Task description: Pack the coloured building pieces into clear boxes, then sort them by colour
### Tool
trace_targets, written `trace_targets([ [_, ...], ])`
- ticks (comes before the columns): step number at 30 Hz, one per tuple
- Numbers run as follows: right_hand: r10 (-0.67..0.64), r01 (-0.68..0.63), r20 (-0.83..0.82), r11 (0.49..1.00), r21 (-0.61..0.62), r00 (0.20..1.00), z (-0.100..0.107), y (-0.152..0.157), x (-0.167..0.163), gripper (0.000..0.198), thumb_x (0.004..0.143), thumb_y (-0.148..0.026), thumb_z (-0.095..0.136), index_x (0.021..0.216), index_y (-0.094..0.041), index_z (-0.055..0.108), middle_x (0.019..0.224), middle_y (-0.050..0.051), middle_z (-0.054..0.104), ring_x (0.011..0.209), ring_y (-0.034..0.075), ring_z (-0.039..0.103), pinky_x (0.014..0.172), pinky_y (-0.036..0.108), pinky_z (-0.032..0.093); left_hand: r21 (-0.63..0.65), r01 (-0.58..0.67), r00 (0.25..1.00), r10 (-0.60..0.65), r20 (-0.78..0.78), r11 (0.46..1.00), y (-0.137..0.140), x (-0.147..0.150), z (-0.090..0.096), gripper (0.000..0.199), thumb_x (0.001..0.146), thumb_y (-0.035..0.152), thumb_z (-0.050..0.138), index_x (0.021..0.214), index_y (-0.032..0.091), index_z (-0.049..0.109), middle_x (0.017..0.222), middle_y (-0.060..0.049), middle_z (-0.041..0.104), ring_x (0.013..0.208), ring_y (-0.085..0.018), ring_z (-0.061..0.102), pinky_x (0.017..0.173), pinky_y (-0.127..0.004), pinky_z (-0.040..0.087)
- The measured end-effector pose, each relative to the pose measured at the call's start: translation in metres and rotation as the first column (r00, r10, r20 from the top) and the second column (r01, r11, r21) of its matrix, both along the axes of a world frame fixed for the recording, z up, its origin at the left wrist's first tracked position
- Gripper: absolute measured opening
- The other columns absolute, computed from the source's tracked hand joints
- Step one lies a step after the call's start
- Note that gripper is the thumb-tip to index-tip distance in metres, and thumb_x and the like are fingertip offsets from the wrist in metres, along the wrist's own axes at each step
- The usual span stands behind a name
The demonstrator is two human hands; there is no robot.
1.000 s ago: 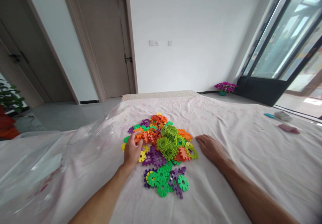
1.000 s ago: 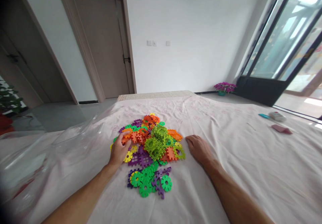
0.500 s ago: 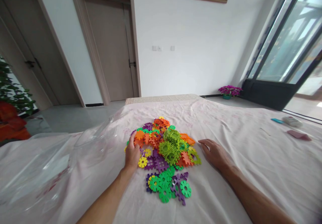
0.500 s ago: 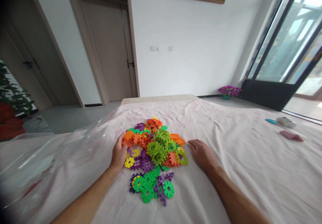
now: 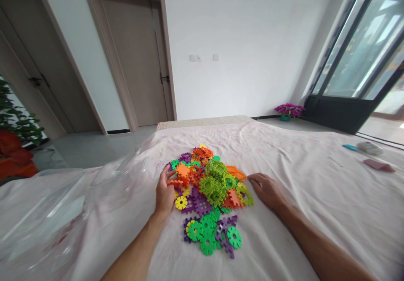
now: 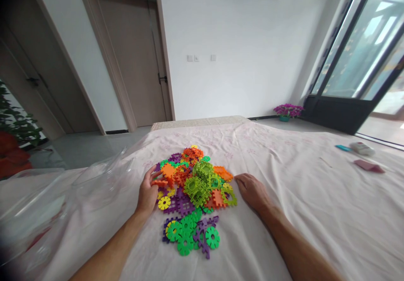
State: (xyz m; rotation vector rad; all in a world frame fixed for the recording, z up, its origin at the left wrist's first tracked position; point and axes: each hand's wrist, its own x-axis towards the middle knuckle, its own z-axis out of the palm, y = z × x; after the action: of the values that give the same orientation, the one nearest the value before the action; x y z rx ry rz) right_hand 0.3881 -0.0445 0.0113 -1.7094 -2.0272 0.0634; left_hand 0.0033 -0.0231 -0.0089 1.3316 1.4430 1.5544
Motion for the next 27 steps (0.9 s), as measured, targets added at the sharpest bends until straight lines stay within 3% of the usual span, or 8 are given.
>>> trace_targets([
  [6,0.042,-0.041,-0.019,0.999,0.014,0.999,-0.0017,0.0026,0.0039,0.034,0.091,-0.033,0.039,0.103,-0.023,0.069,0.106,0.006,0.07,0.097,0.021,0.064,0.09,0.034,0.046,-0.001,0.032,0.999,-0.032,0.029,0.999,0.0044,-0.0033,-0.0055,0.062,0.067,0.003,0.045,0.125,0.02,0.056,0.118,-0.009,0.065,0.095,-0.017,0.068,0.083,-0.029,0.055],
  [14,0.052,-0.051,-0.021,0.998,0.021,0.998,-0.0014,0.0026,0.0057,0.033,0.091,-0.033,0.038,0.102,-0.024,0.068,0.105,0.005,0.069,0.096,0.022,0.064,0.089,0.035,0.047,0.0,0.041,0.999,-0.041,0.021,0.999,0.0024,-0.0016,-0.004,0.064,0.067,0.002,0.045,0.128,0.022,0.053,0.129,-0.008,0.059,0.097,-0.017,0.067,0.087,-0.032,0.054],
  [22,0.049,-0.049,-0.018,0.999,0.014,0.999,-0.0028,0.0024,0.005,0.033,0.091,-0.033,0.039,0.102,-0.024,0.069,0.106,0.006,0.069,0.096,0.022,0.064,0.088,0.036,0.047,-0.017,0.016,0.989,-0.018,-0.148,1.0,-0.0005,-0.0036,-0.0029,0.059,0.072,0.005,0.044,0.128,0.022,0.054,0.128,-0.006,0.06,0.112,-0.018,0.06,0.096,-0.032,0.049],
  [27,0.051,-0.051,-0.008,0.999,0.018,0.999,-0.0035,0.0029,0.0053,0.034,0.092,-0.033,0.038,0.102,-0.024,0.069,0.107,0.005,0.069,0.097,0.021,0.064,0.088,0.036,0.048,-0.019,0.018,0.972,-0.022,-0.232,1.0,-0.0014,-0.0043,-0.0007,0.049,0.073,0.008,0.045,0.117,0.021,0.063,0.123,-0.005,0.064,0.117,-0.019,0.057,0.103,-0.034,0.043],
])
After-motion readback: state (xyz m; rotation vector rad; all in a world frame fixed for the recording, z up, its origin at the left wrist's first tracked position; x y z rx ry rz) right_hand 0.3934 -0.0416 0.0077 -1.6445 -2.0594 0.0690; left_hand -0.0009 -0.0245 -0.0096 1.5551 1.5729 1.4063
